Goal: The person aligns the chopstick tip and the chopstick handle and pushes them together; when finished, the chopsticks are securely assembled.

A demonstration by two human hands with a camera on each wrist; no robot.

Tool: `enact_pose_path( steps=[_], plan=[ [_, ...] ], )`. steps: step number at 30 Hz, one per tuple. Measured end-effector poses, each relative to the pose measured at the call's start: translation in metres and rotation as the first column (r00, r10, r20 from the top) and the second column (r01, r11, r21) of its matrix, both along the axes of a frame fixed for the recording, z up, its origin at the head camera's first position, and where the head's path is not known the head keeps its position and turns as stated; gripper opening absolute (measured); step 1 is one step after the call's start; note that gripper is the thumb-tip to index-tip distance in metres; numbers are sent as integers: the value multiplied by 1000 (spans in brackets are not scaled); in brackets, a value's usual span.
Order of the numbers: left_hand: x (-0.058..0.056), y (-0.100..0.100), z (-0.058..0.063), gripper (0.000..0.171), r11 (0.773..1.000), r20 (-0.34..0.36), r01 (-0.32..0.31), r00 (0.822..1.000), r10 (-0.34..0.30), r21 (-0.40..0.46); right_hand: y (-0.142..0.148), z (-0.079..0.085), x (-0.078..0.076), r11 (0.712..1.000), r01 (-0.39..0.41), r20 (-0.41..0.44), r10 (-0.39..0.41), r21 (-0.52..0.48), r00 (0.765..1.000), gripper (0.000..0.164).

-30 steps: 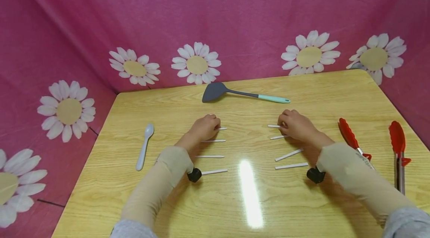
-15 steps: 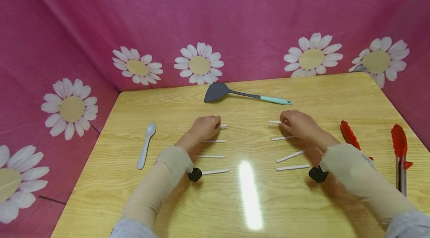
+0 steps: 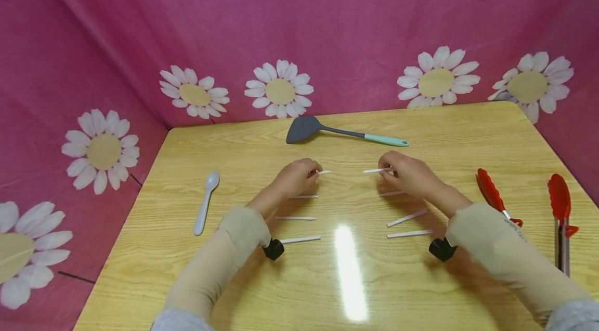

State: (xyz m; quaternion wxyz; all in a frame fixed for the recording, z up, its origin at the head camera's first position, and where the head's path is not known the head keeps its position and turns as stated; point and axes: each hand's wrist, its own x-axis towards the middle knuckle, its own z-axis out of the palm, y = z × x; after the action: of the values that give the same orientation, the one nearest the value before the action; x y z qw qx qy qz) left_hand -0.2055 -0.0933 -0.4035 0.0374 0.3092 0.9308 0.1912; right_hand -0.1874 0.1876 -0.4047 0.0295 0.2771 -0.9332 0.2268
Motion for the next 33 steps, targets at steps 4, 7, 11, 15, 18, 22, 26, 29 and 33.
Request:
enact_pose_path(
  steps=[4,7,11,15,18,22,26,29,33],
  plan=[
    [8,9,7,19,997,-6,47,999,-47,63,-6,0,3,999,13,26,-12,-43,1000,6],
    [12,14,10,19,993,9,61,998,-62,99,-9,-1,5,997,0,30,2,-77,1000,7],
    [18,18,12,19,991,43,70,996,-76,114,-13,-2,7,993,-28,27,31,-115,999,9],
    [21,20,12,19,990,62,65,995,-74,129,-15,0,10,988,-43,53,51,-147,997,8],
    [22,20,12,19,988,68,53,996,-63,146,-16,1,12,986,-44,68,56,-163,996,8],
    [22,20,12,18,984,74,41,996,-54,171,-18,0,12,976,-53,69,69,-209,995,7],
    [23,22,11,17,981,60,50,996,-63,189,-20,-1,12,965,-70,62,88,-254,994,6],
    [23,22,11,16,980,50,56,997,-66,190,-21,-1,13,961,-71,63,91,-267,994,5],
    [23,21,10,16,979,56,44,997,-56,198,-21,1,14,957,-72,72,96,-281,993,5]
  ],
)
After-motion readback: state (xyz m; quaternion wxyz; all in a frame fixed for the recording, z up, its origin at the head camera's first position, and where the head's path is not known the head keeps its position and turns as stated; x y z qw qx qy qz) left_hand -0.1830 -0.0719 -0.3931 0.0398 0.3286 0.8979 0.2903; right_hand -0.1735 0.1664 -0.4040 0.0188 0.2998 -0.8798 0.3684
